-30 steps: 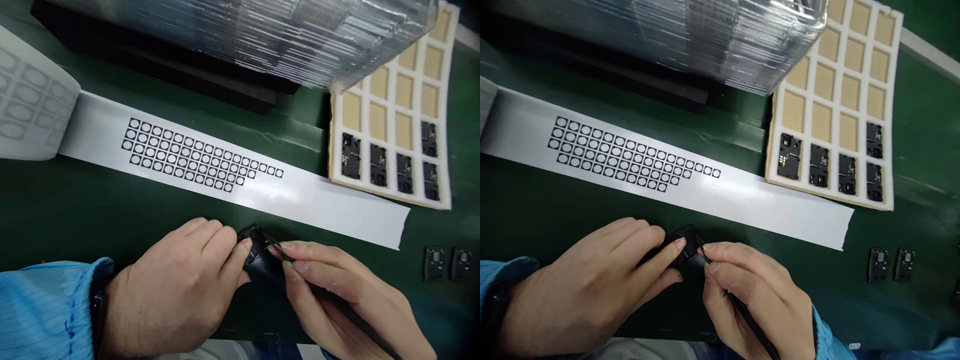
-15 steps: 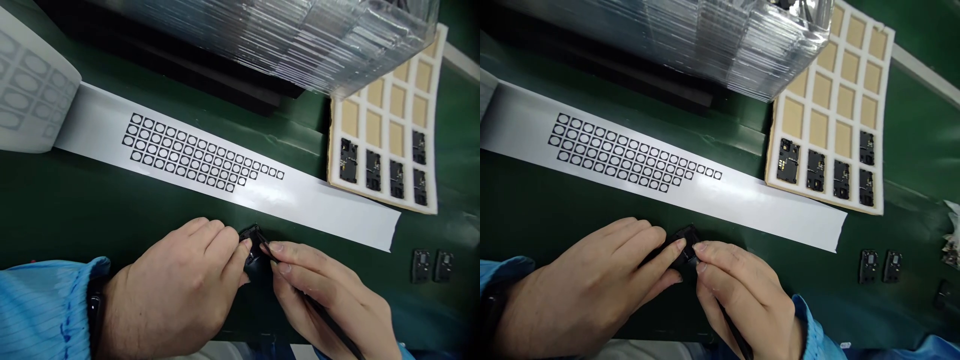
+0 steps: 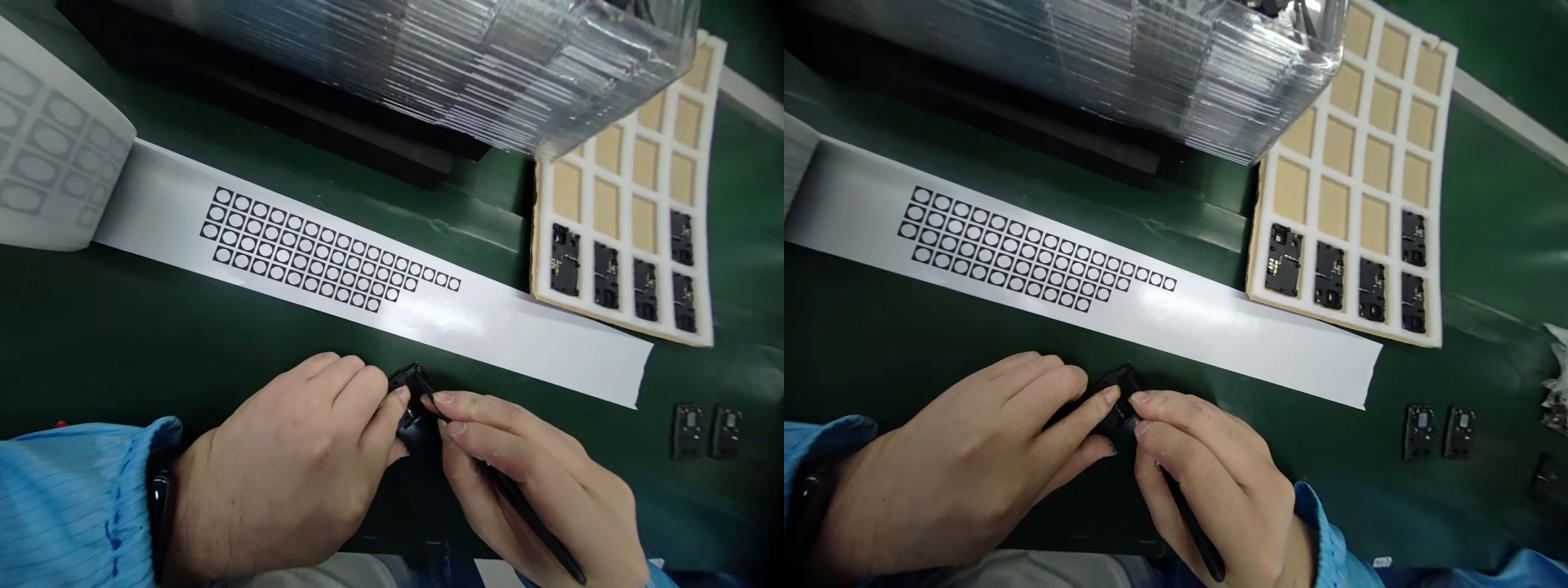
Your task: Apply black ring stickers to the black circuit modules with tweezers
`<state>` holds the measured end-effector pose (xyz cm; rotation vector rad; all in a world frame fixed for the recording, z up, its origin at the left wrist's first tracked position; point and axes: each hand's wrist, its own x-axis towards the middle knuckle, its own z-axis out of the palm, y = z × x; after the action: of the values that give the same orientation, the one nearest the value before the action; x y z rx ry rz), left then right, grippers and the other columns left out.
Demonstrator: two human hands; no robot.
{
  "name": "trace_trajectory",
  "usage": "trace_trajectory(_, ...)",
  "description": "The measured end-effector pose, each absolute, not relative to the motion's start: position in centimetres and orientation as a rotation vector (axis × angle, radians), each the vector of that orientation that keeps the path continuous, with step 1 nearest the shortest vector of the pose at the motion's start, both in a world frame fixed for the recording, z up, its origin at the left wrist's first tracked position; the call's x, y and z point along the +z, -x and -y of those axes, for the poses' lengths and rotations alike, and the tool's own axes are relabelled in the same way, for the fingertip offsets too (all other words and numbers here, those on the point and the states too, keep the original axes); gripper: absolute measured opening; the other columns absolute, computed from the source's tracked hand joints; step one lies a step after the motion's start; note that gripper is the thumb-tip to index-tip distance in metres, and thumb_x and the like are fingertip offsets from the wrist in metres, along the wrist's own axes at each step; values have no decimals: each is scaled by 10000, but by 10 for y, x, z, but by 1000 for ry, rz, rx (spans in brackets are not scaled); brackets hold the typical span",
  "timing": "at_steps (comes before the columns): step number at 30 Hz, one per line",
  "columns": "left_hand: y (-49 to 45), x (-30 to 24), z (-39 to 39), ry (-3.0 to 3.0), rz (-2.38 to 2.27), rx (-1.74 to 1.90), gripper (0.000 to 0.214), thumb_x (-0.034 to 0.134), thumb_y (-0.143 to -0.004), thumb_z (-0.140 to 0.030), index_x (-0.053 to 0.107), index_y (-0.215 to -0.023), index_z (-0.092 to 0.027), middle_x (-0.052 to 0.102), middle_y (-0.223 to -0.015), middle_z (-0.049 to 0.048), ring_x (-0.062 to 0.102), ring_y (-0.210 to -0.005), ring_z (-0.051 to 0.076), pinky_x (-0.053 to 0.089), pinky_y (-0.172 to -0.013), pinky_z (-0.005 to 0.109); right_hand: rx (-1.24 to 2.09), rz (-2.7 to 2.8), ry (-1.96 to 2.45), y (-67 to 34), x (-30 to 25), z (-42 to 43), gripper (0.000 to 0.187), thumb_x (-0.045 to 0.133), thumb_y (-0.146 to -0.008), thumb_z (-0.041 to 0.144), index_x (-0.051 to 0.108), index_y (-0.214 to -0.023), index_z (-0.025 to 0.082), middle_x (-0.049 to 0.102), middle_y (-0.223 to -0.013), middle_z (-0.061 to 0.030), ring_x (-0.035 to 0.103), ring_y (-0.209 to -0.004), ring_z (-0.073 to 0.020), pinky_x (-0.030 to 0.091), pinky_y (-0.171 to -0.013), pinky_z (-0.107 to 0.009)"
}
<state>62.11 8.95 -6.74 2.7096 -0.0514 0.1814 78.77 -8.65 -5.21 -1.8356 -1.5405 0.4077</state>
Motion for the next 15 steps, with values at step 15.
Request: trace_trajectory(15, -620, -69, -89, -2749, 103, 238, 274, 588, -989, -194, 705, -1171, -25, 609, -871, 104, 569, -743, 260, 510, -580, 428, 351, 1584, 1940, -790, -51, 93, 265, 770, -855, 60, 703, -1070, 198, 790, -1187, -44, 784, -1043, -155, 634, -1029, -226)
